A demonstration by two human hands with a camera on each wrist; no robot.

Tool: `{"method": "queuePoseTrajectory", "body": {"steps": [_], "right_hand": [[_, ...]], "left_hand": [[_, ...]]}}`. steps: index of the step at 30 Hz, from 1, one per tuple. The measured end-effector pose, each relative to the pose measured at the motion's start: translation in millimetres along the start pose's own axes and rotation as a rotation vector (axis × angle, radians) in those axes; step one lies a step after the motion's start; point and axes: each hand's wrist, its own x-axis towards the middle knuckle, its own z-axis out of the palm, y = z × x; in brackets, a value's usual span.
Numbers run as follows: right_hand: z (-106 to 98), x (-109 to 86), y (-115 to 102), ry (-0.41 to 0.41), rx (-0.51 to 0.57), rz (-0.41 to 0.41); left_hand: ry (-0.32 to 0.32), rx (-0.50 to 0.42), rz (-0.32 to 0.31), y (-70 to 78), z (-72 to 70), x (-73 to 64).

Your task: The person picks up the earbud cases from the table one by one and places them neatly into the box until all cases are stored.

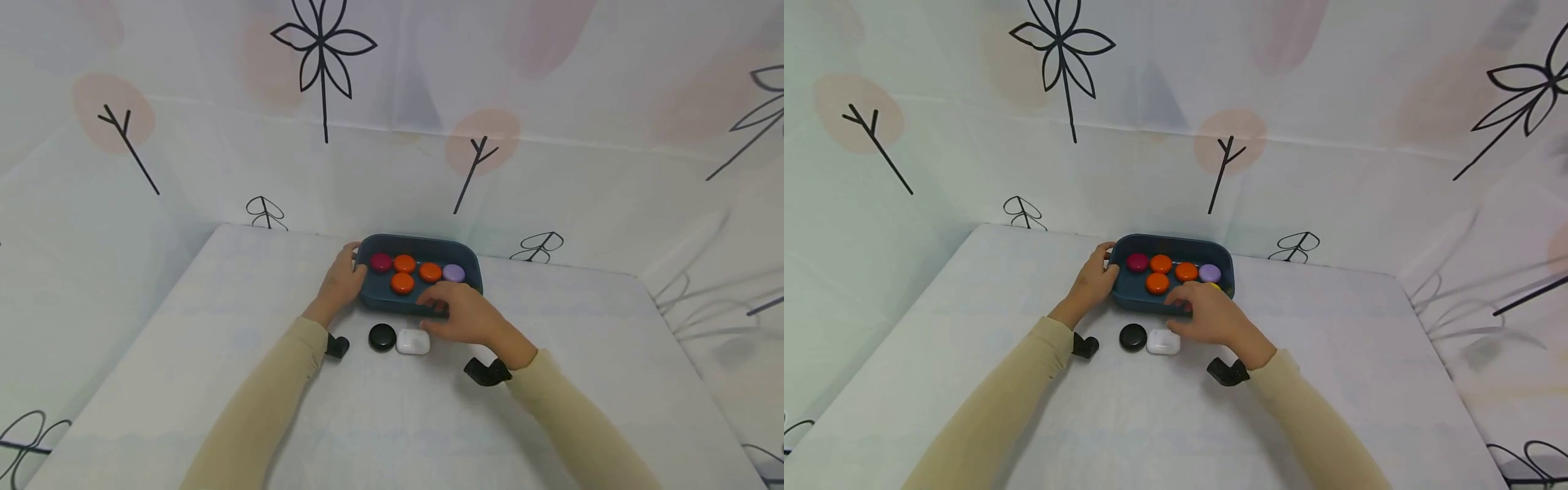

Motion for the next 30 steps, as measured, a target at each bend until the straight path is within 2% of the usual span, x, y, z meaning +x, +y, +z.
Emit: {"method": "queuePoseTrajectory", "body": {"steps": [9, 17, 30], "right_hand": [[-14.0, 5.0, 12.5, 0.008, 0.025, 0.017], [-19.5, 10.4, 32.0, -0.002, 0.045, 0.091], [-27.3, 28.2, 53.3, -0.096, -0.093, 0.134]], "left_hand": [[-0.003, 0.001, 0.006, -0.7, 0.2, 1.2], [0.004, 0.004, 0.009, -1.6, 0.9, 2.3], [-0.011, -0.001, -0.006, -2.0, -0.2, 2.7]]}}
